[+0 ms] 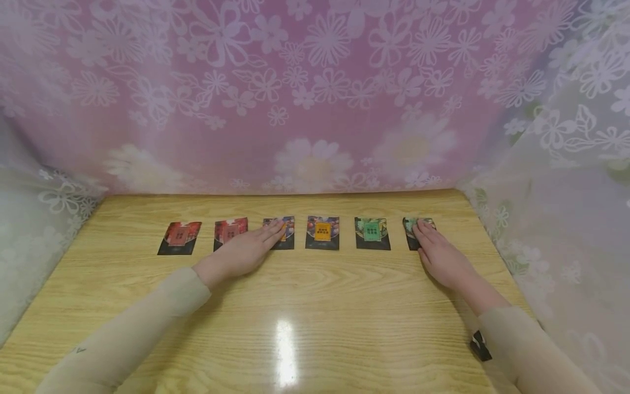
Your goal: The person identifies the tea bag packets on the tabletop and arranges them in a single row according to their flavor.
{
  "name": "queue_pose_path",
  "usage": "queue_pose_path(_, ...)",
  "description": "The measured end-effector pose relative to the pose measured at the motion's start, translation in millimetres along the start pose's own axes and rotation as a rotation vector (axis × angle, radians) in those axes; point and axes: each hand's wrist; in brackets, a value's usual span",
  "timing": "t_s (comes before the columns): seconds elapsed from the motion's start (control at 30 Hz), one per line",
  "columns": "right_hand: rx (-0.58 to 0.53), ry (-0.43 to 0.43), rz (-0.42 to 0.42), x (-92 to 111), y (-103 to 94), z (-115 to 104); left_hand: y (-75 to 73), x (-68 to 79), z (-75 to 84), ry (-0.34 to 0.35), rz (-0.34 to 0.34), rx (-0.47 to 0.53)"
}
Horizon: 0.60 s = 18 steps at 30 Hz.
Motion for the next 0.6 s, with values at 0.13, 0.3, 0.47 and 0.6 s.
queue_pose_path(0.13, 0.006, -0.009, 0.011, 1.9, 1.0, 0.8, 0.1, -0.4, 0.1, -0.003, -0.005, -0.005)
queue_pose_path(0.3, 0.015, -0.009, 0.001, 3.5, 0.2, -1.0, -0.6, -0.1, 0.3, -0.001, -0.011, -0.013)
queue_pose_path(0.47, 0.02, -0.005, -0.004, 3.1, -0.2, -0.9, -0.7, -0.4, 0.2, -0.005, -0.012, -0.004)
queue_pose_path(0.6, 0.02, -0.007, -0.005, 3.3, -0.3, -0.2, -0.6, -0.9, -1.2, -0.004, 0.001, 0.015)
Point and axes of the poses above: each hand's wrist, its own x-axis away from the middle knuckle, its own y-axis out of the palm, z = x × y, and after that the axes turned 13 degrees about y, right-handed
